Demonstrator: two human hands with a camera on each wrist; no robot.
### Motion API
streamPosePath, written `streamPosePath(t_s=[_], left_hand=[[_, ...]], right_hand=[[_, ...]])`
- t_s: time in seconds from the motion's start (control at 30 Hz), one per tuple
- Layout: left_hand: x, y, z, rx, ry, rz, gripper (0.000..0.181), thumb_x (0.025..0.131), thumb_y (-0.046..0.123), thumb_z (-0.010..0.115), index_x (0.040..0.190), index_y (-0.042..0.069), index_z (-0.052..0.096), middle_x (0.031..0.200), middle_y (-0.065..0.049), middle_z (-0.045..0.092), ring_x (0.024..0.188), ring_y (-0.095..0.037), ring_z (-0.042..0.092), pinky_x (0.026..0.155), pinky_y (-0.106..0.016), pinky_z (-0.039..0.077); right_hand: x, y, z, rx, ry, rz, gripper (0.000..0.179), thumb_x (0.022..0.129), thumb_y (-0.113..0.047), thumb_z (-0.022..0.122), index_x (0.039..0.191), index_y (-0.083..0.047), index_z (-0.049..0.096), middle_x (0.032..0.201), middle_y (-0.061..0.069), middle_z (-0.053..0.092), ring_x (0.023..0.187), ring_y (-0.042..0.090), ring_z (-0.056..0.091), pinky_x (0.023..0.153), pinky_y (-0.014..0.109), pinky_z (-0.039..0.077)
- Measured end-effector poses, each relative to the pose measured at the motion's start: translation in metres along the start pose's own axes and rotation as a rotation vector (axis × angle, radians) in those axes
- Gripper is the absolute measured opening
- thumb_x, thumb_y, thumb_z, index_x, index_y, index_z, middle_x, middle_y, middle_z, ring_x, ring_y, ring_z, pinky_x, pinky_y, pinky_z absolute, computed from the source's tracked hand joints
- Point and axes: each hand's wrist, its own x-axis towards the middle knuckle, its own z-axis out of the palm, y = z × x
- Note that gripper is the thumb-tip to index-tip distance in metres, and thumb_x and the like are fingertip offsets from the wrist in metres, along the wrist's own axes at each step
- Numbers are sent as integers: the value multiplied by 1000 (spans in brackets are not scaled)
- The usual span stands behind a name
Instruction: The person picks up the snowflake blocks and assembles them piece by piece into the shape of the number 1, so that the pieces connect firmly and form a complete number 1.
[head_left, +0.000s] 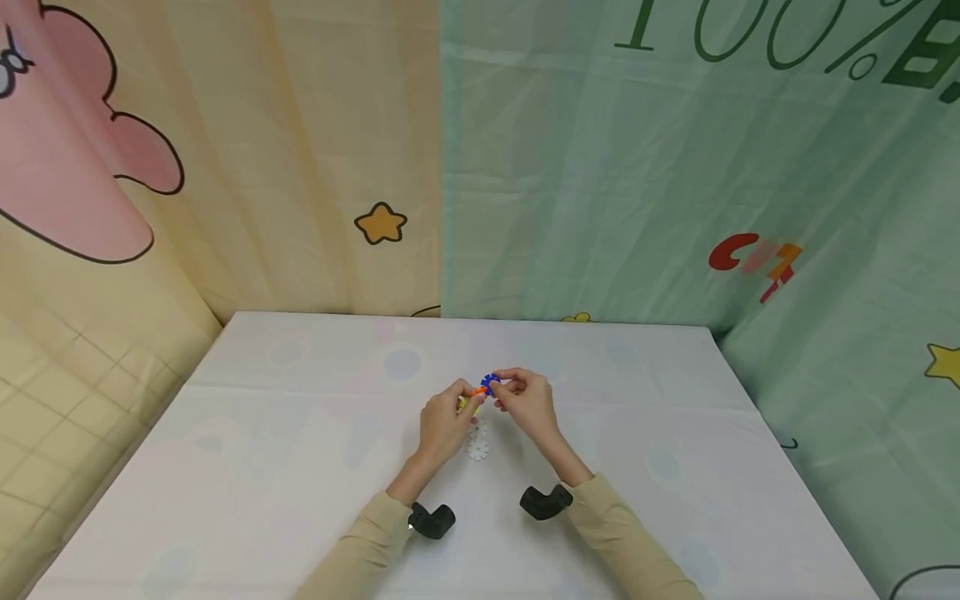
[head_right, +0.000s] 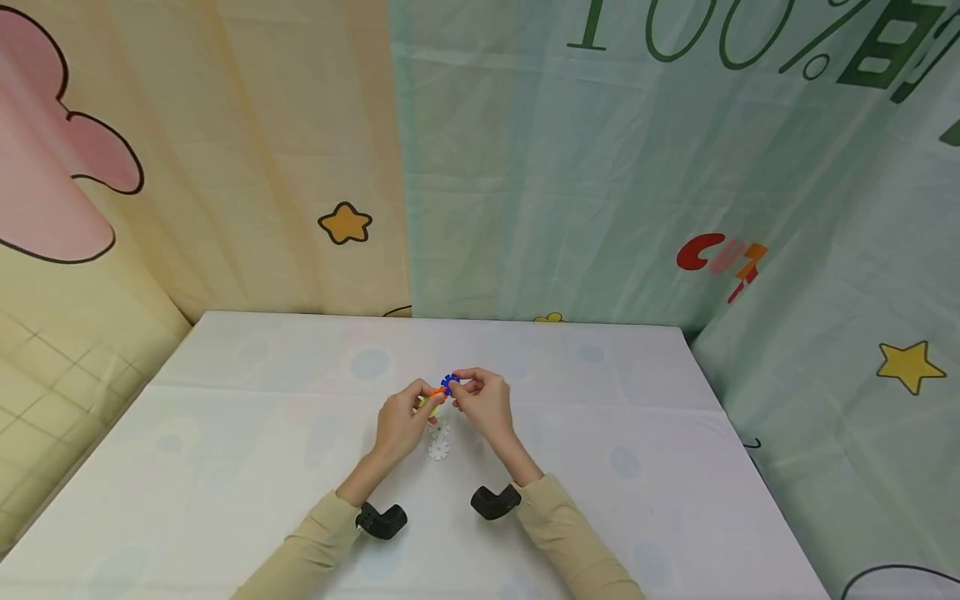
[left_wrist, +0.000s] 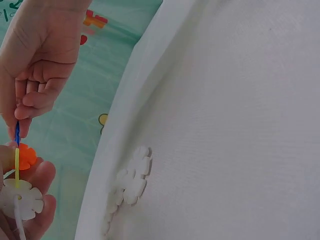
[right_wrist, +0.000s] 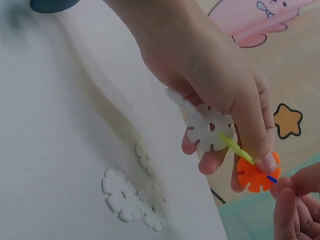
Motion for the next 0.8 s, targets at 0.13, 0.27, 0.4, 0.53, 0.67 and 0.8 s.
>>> streamPosePath(t_s=[0.13, 0.27, 0.4, 0.53, 0.67, 0.8], left_hand=[[0, -1, 0, -9, -21, -17, 14, 93, 22, 63, 86, 11, 62, 68, -4, 67, 54, -7, 58, 44, -18, 31], [0, -2, -1, -65, -47, -25, 13, 94, 21, 62, 88, 9, 61, 74, -6, 66, 59, -14, 63, 45, -17, 33], [1, -4, -2, -154, -65, -21, 13, 95, 19, 61, 90, 7, 60, 81, -10, 67, 61, -18, 65, 48, -17, 38], [1, -8, -3, -191, -80, -26, 13, 95, 19, 61, 97, 6, 60, 89, -14, 69, 62, -17, 64, 51, -17, 42], [0, -9, -5, -180, -88, -24, 17, 93, 19, 63, 106, 8, 59, 98, -12, 68, 65, -15, 63, 56, -17, 47], [0, -10, -8, -123, -52, -4, 24, 89, 21, 69, 109, 11, 61, 99, -9, 69, 81, -19, 64, 63, -17, 47]], right_hand=[[0, 3, 0, 24, -16, 30, 19, 85, -8, 71, 101, 2, 70, 74, 17, 71, 60, 32, 67, 53, 21, 53], [0, 5, -2, 49, -48, 63, 20, 88, -11, 69, 104, 1, 71, 80, 18, 72, 61, 29, 68, 56, 21, 54], [1, 6, -4, 30, -78, 70, 22, 92, -14, 64, 109, -1, 70, 88, 17, 71, 63, 18, 65, 61, 22, 55], [2, 6, -4, 10, -94, 81, 23, 92, -13, 63, 111, -3, 70, 92, 16, 71, 70, 22, 65, 65, 24, 56], [3, 5, -3, 29, -100, 98, 24, 91, -13, 65, 113, -4, 68, 90, 17, 71, 75, 36, 66, 66, 24, 56], [3, 5, 0, 57, -118, 103, 25, 91, -12, 65, 114, -2, 65, 89, 18, 71, 75, 39, 66, 66, 24, 56]])
